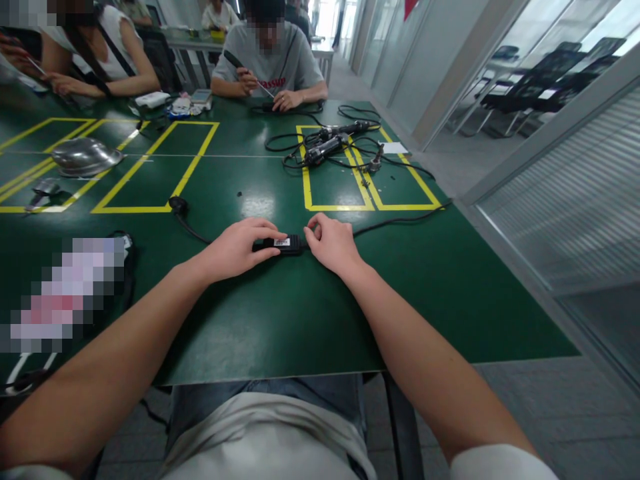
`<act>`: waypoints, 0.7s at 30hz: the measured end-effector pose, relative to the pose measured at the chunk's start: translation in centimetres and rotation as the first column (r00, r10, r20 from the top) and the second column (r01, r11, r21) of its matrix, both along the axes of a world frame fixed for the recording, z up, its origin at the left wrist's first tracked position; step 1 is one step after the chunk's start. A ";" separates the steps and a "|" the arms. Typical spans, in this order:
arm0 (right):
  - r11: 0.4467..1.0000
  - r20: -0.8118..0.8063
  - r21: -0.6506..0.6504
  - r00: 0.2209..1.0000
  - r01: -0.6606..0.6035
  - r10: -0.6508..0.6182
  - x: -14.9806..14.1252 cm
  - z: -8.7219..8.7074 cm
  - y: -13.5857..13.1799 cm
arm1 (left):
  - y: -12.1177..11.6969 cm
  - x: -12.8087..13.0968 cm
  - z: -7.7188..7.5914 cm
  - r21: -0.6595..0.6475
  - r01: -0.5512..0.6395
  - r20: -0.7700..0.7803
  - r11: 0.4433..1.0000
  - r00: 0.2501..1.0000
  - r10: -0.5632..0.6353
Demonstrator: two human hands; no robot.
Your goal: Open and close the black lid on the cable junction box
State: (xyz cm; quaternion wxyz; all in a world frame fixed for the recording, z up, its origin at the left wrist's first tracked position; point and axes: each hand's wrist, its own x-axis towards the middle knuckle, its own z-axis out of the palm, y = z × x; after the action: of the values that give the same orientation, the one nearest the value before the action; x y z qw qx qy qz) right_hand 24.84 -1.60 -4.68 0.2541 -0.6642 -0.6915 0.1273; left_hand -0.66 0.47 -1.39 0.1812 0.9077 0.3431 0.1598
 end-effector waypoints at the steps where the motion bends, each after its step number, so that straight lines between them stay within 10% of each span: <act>1: 1.000 0.004 0.005 1.000 0.000 0.000 0.0 -0.1 0.0 | 0.1 0.0 0.0 -0.002 0.001 -0.001 1.000 1.000 -0.001; 21: 1.000 0.047 -0.012 0.999 -0.022 0.022 0.0 0.2 -0.1 | 1.0 -0.3 -1.3 -0.154 -0.216 0.210 0.964 0.946 0.246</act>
State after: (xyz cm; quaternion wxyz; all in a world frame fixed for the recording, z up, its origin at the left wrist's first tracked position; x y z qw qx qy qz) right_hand 24.87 -1.69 -4.45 0.2325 -0.6608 -0.7037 0.1185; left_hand -0.98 1.47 -2.66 0.2575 0.8232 0.4338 0.2605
